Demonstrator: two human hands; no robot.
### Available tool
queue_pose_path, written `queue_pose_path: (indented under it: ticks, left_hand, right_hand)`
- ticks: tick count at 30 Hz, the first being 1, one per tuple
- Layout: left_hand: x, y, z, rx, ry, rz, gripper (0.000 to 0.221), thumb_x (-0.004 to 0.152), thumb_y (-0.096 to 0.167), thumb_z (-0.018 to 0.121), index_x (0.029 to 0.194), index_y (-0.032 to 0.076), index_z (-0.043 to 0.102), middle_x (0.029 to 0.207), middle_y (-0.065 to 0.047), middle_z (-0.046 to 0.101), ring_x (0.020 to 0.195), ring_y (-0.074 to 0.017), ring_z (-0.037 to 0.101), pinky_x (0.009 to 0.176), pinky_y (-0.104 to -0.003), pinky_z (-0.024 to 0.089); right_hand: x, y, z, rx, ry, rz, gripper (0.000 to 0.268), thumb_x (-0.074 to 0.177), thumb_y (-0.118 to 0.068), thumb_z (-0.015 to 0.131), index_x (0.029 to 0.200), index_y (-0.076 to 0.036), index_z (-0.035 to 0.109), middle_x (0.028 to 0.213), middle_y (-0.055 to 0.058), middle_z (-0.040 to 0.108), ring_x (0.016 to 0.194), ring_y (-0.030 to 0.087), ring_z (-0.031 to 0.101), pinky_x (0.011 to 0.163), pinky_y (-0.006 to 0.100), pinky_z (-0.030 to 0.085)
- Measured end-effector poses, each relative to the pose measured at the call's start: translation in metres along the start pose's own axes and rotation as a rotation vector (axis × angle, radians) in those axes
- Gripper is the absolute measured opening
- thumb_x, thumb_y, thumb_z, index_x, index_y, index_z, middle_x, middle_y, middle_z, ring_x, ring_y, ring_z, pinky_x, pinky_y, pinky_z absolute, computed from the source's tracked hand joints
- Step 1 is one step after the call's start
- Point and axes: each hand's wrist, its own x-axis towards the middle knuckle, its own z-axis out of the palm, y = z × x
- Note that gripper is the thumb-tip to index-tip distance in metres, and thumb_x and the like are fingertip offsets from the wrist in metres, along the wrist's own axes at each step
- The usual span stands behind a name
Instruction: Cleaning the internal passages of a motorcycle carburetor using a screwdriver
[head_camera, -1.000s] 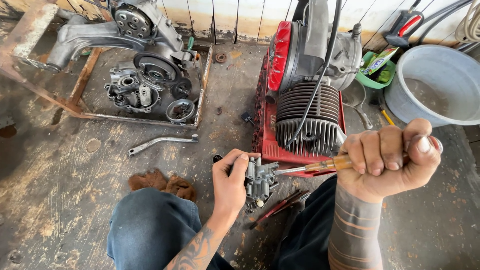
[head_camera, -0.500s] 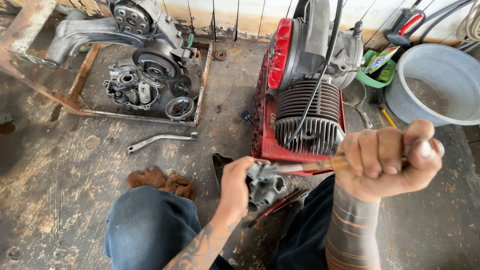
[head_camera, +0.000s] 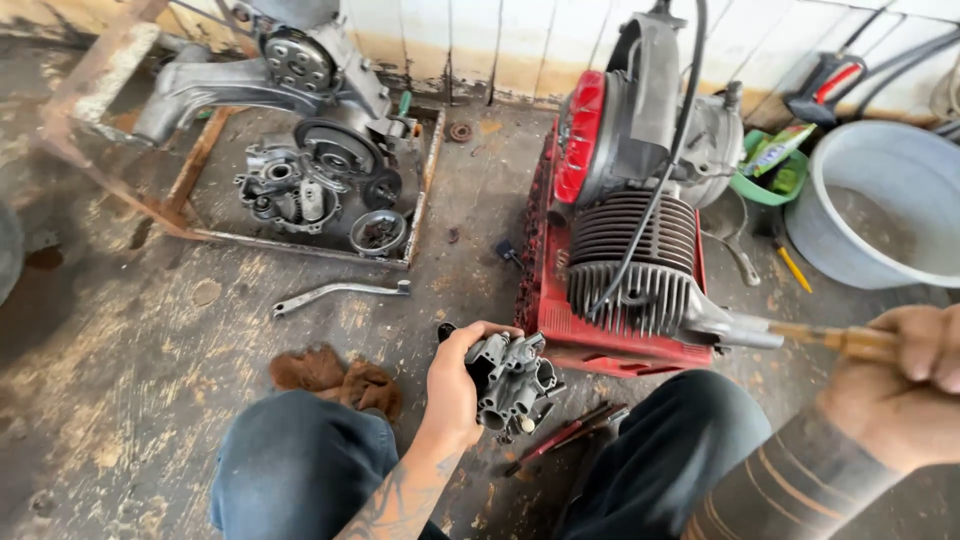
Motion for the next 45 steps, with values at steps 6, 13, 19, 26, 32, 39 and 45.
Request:
queue_pose_path:
  ticks: [6, 13, 19, 26, 32, 39, 45]
  left_hand:
    - [-0.010, 0.031, 0.004, 0.339, -0.211, 0.449, 0.037, 0.093, 0.022, 0.046, 0.097, -0.006, 0.070, 0.096, -0.016, 0.071, 0.085, -0.0215, 0.062, 0.082, -0.032, 0.048]
    - [-0.034, 0.051, 0.014, 0.513, -0.294, 0.766, 0.022, 0.093, 0.021, 0.052, 0.092, 0.002, 0.062, 0.101, -0.018, 0.075, 0.085, -0.0201, 0.065, 0.082, -0.033, 0.052]
    - [-0.036, 0.067, 0.014, 0.460, -0.360, 0.471, 0.026, 0.089, 0.025, 0.048, 0.087, 0.001, 0.060, 0.096, -0.017, 0.069, 0.088, -0.0226, 0.058, 0.084, -0.034, 0.045]
    - [-0.037, 0.062, 0.010, 0.338, -0.465, 0.087, 0.035, 0.095, 0.032, 0.041, 0.088, 0.002, 0.060, 0.097, -0.017, 0.067, 0.089, -0.0235, 0.060, 0.086, -0.036, 0.046]
    - [-0.041, 0.056, 0.009, 0.236, -0.509, -0.143, 0.037, 0.095, 0.032, 0.041, 0.096, 0.002, 0.064, 0.098, -0.009, 0.065, 0.087, -0.0166, 0.056, 0.083, -0.030, 0.042]
    - [-0.039, 0.048, 0.004, 0.050, -0.707, -0.139, 0.065, 0.097, 0.052, 0.048, 0.128, -0.004, 0.054, 0.122, -0.021, 0.062, 0.107, -0.0271, 0.063, 0.092, -0.039, 0.051]
    - [-0.007, -0.003, -0.028, -0.357, -0.843, -0.218, 0.090, 0.085, 0.048, 0.077, 0.149, -0.004, 0.044, 0.142, -0.023, 0.059, 0.128, -0.0324, 0.063, 0.109, -0.043, 0.055]
  right_hand:
    - [-0.047, 0.057, 0.154, -0.898, -0.115, 0.235, 0.026, 0.080, -0.012, 0.060, 0.106, -0.011, 0.064, 0.080, 0.001, 0.063, 0.050, 0.009, 0.043, 0.048, 0.022, 0.036]
    - [-0.081, 0.110, 0.183, -1.083, -0.832, 0.649, 0.085, 0.057, -0.003, 0.093, 0.136, -0.007, 0.060, 0.099, 0.005, 0.072, 0.057, 0.009, 0.056, 0.056, 0.024, 0.051]
    - [-0.081, 0.110, 0.192, -1.066, -1.013, 0.514, 0.072, 0.061, -0.017, 0.096, 0.126, -0.008, 0.068, 0.091, 0.002, 0.061, 0.072, 0.015, 0.054, 0.067, 0.028, 0.049]
    - [-0.090, 0.107, 0.189, -0.946, -0.961, 0.477, 0.039, 0.073, -0.012, 0.086, 0.109, -0.005, 0.074, 0.096, 0.007, 0.066, 0.076, 0.017, 0.062, 0.070, 0.028, 0.053]
    - [-0.094, 0.101, 0.191, -0.950, -0.972, 0.322, 0.032, 0.068, -0.007, 0.087, 0.098, -0.006, 0.076, 0.091, 0.005, 0.072, 0.066, 0.013, 0.063, 0.062, 0.024, 0.053]
    - [-0.106, 0.091, 0.187, -1.149, -0.748, 0.050, 0.035, 0.062, -0.007, 0.088, 0.092, -0.004, 0.071, 0.086, 0.008, 0.072, 0.065, 0.014, 0.065, 0.062, 0.024, 0.054]
    - [-0.119, 0.096, 0.178, -1.234, -0.417, -0.137, 0.034, 0.061, -0.004, 0.085, 0.089, -0.001, 0.067, 0.085, 0.012, 0.069, 0.067, 0.016, 0.060, 0.066, 0.026, 0.050]
